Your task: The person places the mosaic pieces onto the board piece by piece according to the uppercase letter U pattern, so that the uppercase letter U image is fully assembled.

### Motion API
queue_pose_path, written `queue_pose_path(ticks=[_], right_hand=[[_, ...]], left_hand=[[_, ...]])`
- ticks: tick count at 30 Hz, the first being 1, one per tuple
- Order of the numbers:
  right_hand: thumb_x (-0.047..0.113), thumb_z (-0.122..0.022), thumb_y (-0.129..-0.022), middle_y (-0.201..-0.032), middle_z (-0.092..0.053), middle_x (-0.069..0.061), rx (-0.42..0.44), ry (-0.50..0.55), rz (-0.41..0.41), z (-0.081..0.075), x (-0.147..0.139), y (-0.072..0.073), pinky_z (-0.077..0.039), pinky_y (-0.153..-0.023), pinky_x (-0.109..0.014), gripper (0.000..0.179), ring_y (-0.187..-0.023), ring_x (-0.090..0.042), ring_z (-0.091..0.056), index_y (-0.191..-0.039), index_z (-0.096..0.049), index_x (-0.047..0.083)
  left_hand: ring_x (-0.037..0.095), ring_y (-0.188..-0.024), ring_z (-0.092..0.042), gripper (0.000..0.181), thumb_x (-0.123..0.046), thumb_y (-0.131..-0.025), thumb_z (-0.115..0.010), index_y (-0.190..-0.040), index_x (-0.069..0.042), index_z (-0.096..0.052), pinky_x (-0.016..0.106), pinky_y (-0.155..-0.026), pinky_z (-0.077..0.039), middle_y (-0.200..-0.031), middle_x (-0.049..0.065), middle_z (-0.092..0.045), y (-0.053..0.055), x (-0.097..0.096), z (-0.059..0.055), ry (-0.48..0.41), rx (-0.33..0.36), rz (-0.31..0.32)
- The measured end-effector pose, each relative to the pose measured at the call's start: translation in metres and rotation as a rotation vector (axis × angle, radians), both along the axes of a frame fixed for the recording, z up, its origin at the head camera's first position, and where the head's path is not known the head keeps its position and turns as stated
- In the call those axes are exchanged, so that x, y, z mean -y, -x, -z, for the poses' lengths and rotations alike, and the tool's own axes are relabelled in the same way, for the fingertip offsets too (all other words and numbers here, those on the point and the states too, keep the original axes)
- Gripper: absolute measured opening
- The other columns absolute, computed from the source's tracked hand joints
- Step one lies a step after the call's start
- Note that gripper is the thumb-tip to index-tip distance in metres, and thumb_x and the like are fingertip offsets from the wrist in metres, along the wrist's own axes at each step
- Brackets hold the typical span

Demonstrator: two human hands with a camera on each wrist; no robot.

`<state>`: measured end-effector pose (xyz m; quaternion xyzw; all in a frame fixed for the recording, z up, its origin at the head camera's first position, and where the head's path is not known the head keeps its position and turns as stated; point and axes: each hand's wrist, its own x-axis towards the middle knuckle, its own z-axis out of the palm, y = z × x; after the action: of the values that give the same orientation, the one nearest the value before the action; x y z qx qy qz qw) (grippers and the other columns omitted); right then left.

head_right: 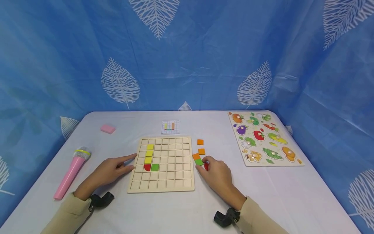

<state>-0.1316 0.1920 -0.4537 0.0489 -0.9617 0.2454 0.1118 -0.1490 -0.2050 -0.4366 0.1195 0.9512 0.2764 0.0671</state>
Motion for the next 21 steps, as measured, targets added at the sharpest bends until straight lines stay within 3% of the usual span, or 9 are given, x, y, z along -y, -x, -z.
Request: queue_pose_path(ticks=[21], right_hand=[[0.031, -0.086, -0.083, -0.055, -0.041, 0.004, -0.021, 0.028, -0.006, 0.0010, -0.0017, -0.0025, -0.030, -0.051, -0.027, 0.033, -0.053, -0.014, -0.041, -0.107, -0.077, 0.009]], left_hand=[[0.012, -0.055, -0.038, 0.056, -0.034, -0.097, -0.072, -0.148, -0.019, -0.058, 0.027, -0.051, -0.031, -0.062, -0.005, -0.042, 0.0001, 0.0000, 0.0016, -0.002, -0.004, 0.003]])
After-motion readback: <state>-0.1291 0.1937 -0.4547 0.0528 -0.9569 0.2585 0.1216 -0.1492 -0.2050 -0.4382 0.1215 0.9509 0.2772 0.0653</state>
